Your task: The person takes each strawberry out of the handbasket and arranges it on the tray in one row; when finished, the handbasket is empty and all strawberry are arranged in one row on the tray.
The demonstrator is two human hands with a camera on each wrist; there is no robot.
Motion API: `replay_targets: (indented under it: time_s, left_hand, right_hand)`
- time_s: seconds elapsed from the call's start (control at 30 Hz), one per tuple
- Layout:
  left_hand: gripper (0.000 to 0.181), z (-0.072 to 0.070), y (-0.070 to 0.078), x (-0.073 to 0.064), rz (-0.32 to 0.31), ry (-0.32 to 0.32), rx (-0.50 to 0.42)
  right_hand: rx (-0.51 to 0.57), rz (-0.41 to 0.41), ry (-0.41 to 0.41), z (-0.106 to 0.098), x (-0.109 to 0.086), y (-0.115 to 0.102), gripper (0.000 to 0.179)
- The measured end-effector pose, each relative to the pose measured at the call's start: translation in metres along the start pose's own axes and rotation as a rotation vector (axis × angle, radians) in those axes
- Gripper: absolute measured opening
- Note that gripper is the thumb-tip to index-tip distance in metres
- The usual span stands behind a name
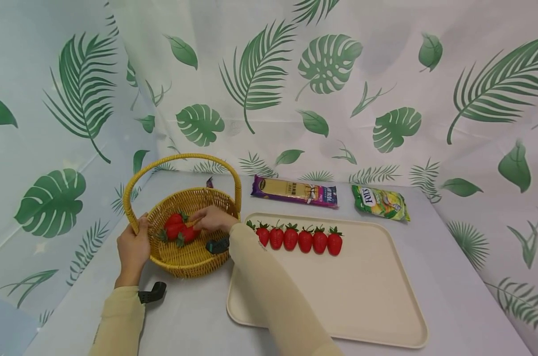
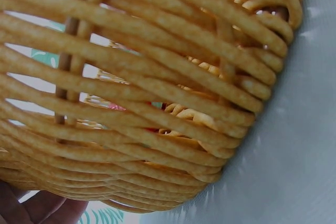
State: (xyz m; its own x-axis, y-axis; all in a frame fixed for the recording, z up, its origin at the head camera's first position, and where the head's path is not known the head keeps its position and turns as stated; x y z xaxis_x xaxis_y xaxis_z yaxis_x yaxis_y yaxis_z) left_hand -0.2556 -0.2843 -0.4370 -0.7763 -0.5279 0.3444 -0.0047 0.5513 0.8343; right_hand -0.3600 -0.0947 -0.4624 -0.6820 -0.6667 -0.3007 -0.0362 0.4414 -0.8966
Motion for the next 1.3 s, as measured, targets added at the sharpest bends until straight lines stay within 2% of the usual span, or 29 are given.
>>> replay_targets:
  time_s: [0.27,0.43,0.57,0.7,0.87,1.0,1.17,1.3]
  left_hand:
    - [0.045,0.001,-0.001,-0.001,-0.008,-0.001,0.007]
    - [0.045,0.000,-0.002,0.000,-0.002,0.008,0.003]
    - [0.045,0.000,-0.001,0.000,0.012,0.011,-0.004]
    - [0.046,0.000,0.000,-0.001,0.019,0.010,-0.005]
    - [0.046,0.001,-0.002,-0.002,0.014,0.005,0.001]
    - [0.046,0.001,-0.004,-0.002,0.008,0.003,-0.001]
    - [0.045,0.001,-0.003,-0.002,0.014,0.005,-0.005]
    - [0.044,0.001,-0.002,-0.002,0.021,0.008,-0.004]
  right_hand:
    - [-0.008,-0.042,-0.271,0.025,-0.002,-0.005,0.035]
    - [-0.056,-0.055,-0.360,0.036,-0.006,-0.011,0.038]
    - [-0.121,-0.069,-0.397,0.046,-0.010,-0.022,0.040]
    - [-0.211,-0.072,-0.387,0.054,-0.011,-0.030,0.038]
    - [-0.350,-0.078,-0.402,0.061,-0.014,-0.035,0.036]
    - [-0.411,-0.083,-0.430,0.064,-0.018,-0.037,0.035]
    - [-0.422,-0.099,-0.491,0.069,-0.021,-0.036,0.033]
    - [-0.366,-0.093,-0.538,0.070,-0.022,-0.032,0.033]
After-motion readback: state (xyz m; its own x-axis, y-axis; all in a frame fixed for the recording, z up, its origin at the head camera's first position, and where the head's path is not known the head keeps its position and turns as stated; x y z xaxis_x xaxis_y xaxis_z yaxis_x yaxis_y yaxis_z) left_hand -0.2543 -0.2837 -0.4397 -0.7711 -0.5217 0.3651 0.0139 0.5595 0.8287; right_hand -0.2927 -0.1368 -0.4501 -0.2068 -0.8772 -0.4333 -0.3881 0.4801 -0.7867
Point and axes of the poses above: each hand's wrist, its own x-axis towards the middle knuckle, its own z-axis out of the palm, y = z × x, the point moved 8 cm from there along x, towards the middle knuckle, and after that the axes turned 2 degrees about z, right-handed, at the moved point
